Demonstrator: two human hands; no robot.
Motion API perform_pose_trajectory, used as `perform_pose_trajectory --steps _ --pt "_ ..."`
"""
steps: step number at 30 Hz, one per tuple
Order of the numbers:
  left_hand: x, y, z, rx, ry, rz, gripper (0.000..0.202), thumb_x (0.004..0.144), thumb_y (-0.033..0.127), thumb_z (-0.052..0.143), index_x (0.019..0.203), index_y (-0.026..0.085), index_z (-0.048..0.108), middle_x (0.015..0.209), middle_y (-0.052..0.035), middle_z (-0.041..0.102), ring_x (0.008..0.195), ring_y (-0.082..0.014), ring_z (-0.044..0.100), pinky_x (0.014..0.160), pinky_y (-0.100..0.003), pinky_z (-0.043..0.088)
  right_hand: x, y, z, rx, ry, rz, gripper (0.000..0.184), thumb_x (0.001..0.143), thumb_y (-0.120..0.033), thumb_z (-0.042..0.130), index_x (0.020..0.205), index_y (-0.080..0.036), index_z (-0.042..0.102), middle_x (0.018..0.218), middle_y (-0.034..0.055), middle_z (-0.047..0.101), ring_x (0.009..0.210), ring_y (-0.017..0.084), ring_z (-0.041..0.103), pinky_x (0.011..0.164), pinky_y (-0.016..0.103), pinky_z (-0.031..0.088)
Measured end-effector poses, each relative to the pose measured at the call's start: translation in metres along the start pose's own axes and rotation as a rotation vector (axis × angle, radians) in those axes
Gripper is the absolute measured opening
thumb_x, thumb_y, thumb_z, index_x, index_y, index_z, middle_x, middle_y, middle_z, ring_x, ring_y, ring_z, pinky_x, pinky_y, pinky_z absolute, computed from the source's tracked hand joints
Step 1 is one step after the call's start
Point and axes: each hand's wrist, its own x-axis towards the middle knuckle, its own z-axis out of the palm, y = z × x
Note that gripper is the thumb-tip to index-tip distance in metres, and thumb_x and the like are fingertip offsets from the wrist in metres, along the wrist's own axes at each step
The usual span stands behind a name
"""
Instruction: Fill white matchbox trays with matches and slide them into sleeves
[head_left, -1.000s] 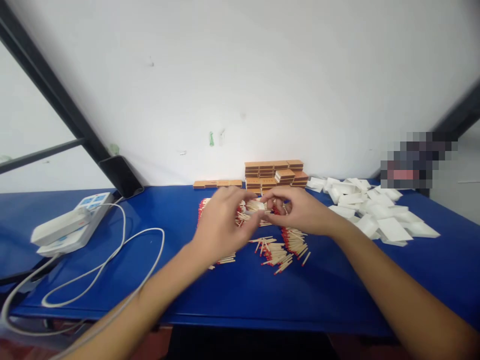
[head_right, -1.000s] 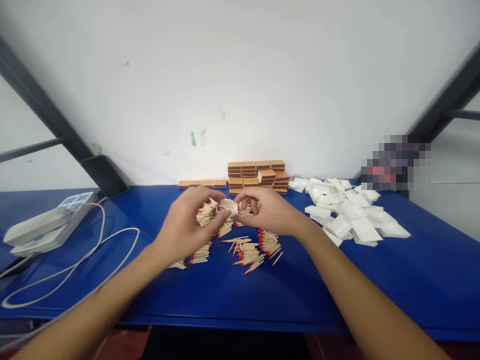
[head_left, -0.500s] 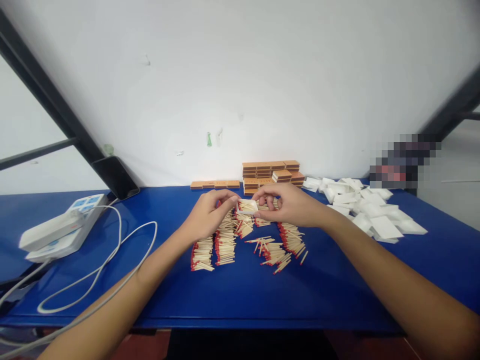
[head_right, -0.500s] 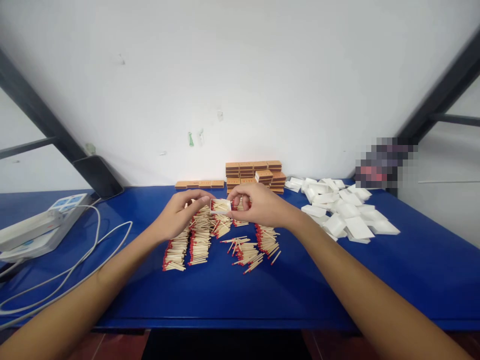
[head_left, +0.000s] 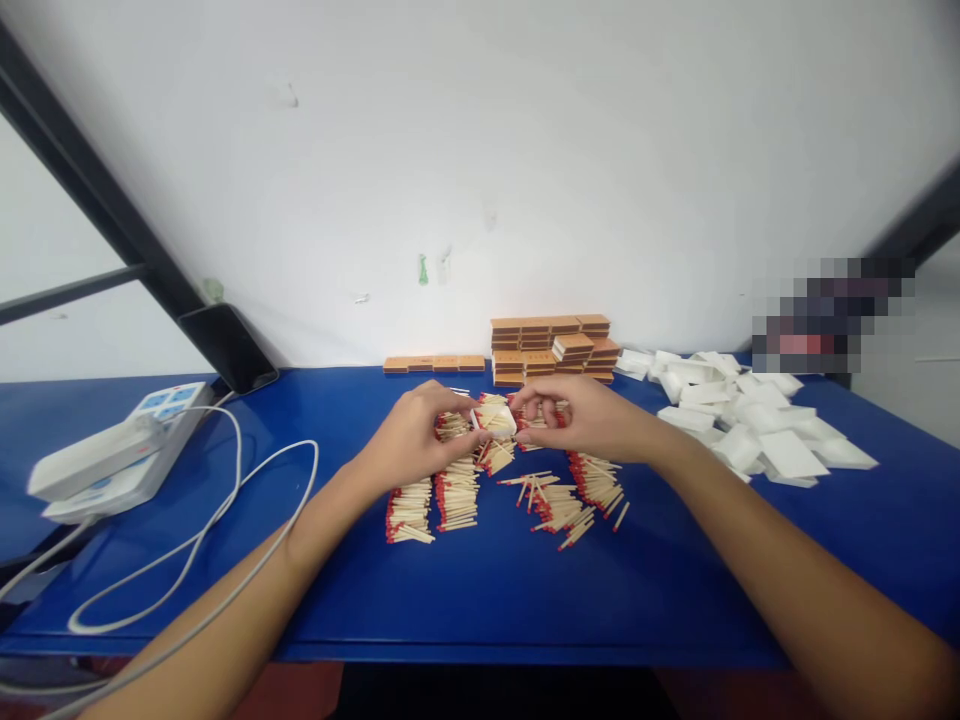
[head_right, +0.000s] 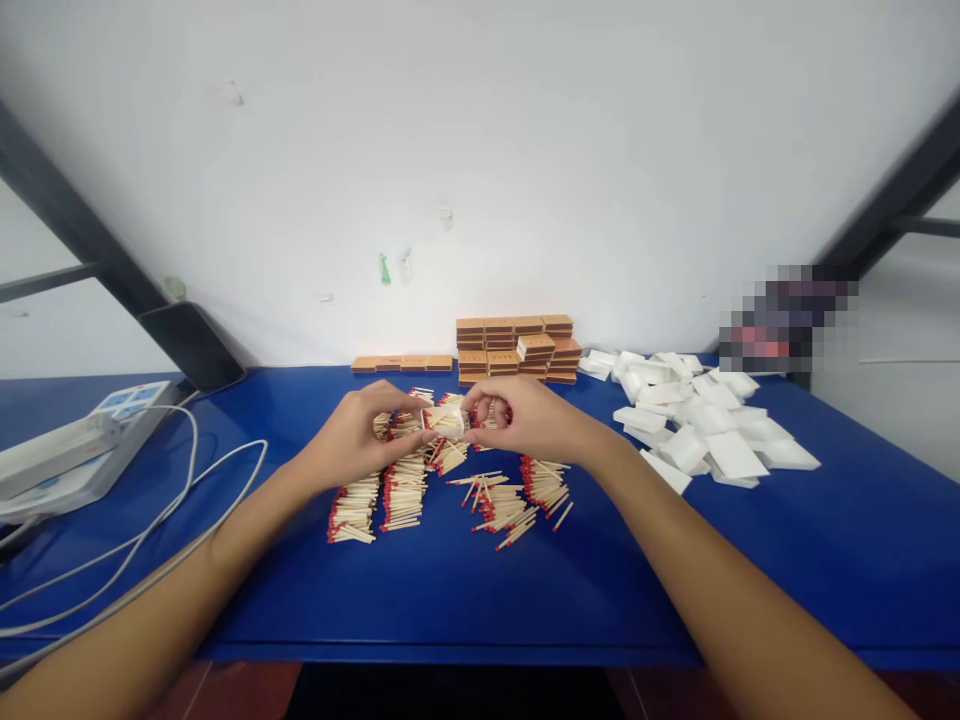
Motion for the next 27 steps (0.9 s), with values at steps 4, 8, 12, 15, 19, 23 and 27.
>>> perform_pose_trajectory --steps 4,8,12,15,19,23,27 --pt "0.000 -0.008 0.002 0.041 0.045 -0.010 0.030 0.092 0.041 0.074 0.114 0.022 0.075 0.104 -0.0071 0.077 0.096 -0.0235 0.068 0.086 -0.039 0.052 -0.004 0.015 -0.008 -0.231 -0.061 0.056 0.020 0.088 -0.041 0.071 0.088 -0.021 0.071 0.073 0.0009 0.064 0.064 0.016 0.054 0.059 0.030 0.040" --pt "-0.002 -0.009 0.003 0.079 0.079 0.006 0.030 0.093 0.043 0.073 0.112 0.020 0.075 0.101 -0.0074 0.077 0.095 -0.0233 0.067 0.085 -0.038 0.052 -0.004 0.028 -0.010 -0.326 -0.070 0.076 0.010 0.086 -0.030 0.070 0.081 -0.021 0.071 0.073 0.0020 0.067 0.064 0.016 0.056 0.058 0.030 0.039" --pt "-0.003 -0.008 0.006 0.109 0.086 0.054 0.032 0.094 0.042 0.072 0.114 0.017 0.074 0.101 -0.0085 0.076 0.097 -0.0242 0.066 0.086 -0.039 0.052 -0.003 0.036 -0.006 -0.334 -0.099 0.077 0.008 0.084 -0.025 0.067 0.079 -0.020 0.070 0.074 0.0020 0.068 0.065 0.016 0.057 0.058 0.028 0.041" --pt "-0.003 -0.009 0.008 0.136 0.090 0.089 0.035 0.095 0.044 0.070 0.115 0.015 0.074 0.100 -0.0094 0.075 0.096 -0.0250 0.065 0.086 -0.040 0.052 -0.002 0.037 -0.004 -0.342 -0.101 0.084 0.007 0.083 -0.025 0.067 0.078 -0.020 0.070 0.075 0.0024 0.068 0.066 0.016 0.058 0.058 0.028 0.042" --pt "-0.004 -0.013 0.009 0.167 0.088 0.105 0.038 0.097 0.045 0.068 0.117 0.013 0.074 0.099 -0.0108 0.075 0.095 -0.0257 0.064 0.085 -0.041 0.053 -0.002 0.033 -0.006 -0.341 -0.096 0.071 0.007 0.082 -0.023 0.066 0.078 -0.019 0.069 0.075 0.0026 0.068 0.066 0.016 0.059 0.060 0.028 0.042" --pt "-0.005 -0.014 0.010 0.182 0.073 0.106 0.039 0.097 0.044 0.068 0.118 0.013 0.074 0.098 -0.0112 0.074 0.094 -0.0260 0.064 0.085 -0.042 0.052 -0.004 0.032 -0.009 -0.339 -0.100 0.051 0.007 0.082 -0.021 0.065 0.076 -0.020 0.069 0.073 0.0023 0.066 0.064 0.015 0.056 0.059 0.028 0.040" --pt "-0.006 -0.012 0.012 0.200 0.053 0.113 0.036 0.096 0.041 0.068 0.118 0.013 0.073 0.100 -0.0110 0.074 0.096 -0.0263 0.063 0.087 -0.042 0.051 -0.005 0.031 -0.011 -0.347 -0.075 0.037 0.007 0.083 -0.022 0.066 0.077 -0.020 0.070 0.073 0.0020 0.066 0.064 0.015 0.055 0.059 0.028 0.039"
